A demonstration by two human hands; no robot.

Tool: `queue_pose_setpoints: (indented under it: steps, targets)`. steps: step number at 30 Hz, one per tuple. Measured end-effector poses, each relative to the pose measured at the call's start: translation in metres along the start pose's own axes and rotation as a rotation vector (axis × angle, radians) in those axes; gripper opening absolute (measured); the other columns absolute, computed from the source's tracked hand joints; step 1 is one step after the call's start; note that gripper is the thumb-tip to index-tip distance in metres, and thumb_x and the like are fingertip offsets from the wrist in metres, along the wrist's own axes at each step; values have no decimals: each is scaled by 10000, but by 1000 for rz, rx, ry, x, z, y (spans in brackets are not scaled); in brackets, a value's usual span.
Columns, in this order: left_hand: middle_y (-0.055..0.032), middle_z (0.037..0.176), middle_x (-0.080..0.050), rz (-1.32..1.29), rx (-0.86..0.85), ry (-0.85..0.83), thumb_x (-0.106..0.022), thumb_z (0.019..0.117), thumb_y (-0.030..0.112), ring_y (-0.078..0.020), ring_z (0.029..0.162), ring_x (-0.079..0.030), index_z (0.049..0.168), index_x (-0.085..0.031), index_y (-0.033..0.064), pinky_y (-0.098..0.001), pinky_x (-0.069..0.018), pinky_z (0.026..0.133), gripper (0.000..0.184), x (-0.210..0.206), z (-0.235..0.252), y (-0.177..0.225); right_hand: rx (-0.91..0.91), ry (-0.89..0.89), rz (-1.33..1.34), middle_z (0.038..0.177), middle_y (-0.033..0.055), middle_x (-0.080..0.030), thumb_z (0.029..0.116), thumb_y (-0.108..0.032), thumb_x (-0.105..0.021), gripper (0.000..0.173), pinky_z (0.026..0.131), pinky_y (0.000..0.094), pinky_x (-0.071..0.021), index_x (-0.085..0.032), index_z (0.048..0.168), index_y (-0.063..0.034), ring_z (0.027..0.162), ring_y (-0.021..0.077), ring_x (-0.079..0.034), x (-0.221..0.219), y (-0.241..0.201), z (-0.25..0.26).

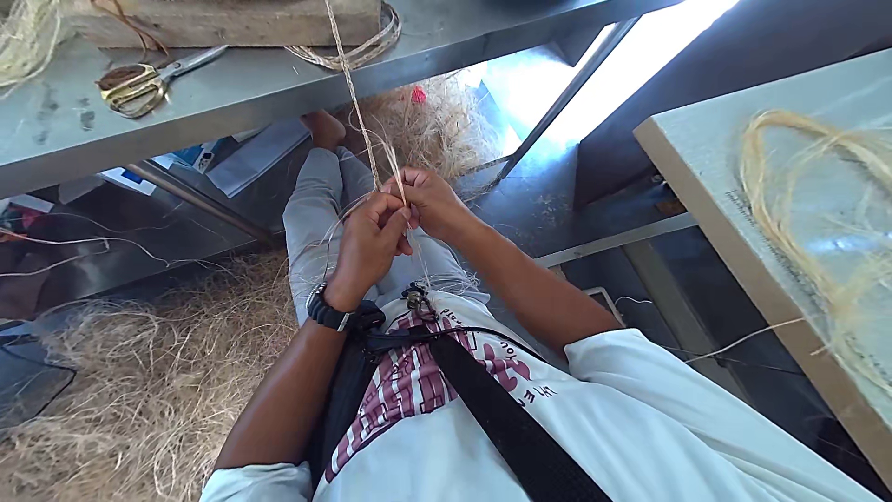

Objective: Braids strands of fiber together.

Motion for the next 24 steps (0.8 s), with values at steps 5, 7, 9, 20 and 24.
queue_pose_setpoints:
  steps: [5, 7, 9, 20, 24]
  targets:
    - [-93, 892, -697, -8, 12, -14, -564, 1066, 158, -194, 591, -684, 1075, -635, 64, -341, -625, 541, 118, 3, 0, -4, -92, 44, -28, 725, 55, -650, 1013, -52, -597, 64, 508, 230, -515, -628, 983, -5, 562, 86, -600, 4, 0, 4]
    - [-90, 953, -702, -10, 33, 3, -574, 1065, 178, -189, 612, -691, 1109, -653, 76, -342, -629, 555, 137, 8, -5, -5, -126, 63, -15, 790, 71, -678, 1024, -47, -567, 75, 593, 273, -574, -623, 1003, -2, 626, 116, -644, 4, -1, 4]
    - [-76, 971, -713, 9, 43, 47, -574, 1067, 209, -165, 607, -684, 1146, -660, 98, -316, -617, 552, 161, 15, -9, -5, -150, 84, 17, 838, 99, -706, 1033, -23, -536, 92, 635, 310, -610, -617, 1037, 20, 664, 151, -685, 3, -3, 3]
    - [-76, 956, -685, -118, 25, 95, -561, 1075, 250, -178, 623, -690, 1154, -637, 120, -345, -633, 578, 170, 21, -5, -14, -179, 100, -154, 915, 31, -654, 1002, -125, -646, 95, 701, 298, -500, -708, 1042, -64, 826, 126, -599, 3, -7, 2]
    - [-69, 906, -677, -140, 1, 76, -570, 1070, 258, -164, 580, -658, 1138, -636, 133, -321, -608, 536, 157, 21, -5, -15, -161, 87, -160, 912, 35, -666, 991, -115, -661, 78, 732, 312, -504, -714, 1018, -63, 856, 130, -609, -1, -7, 3]
Point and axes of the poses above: each hand's wrist, its own z-axis towards the middle knuckle, its own x-axis out of the back of the hand, y = z × x, the point moved 4 cm from there along z, towards the middle knuckle
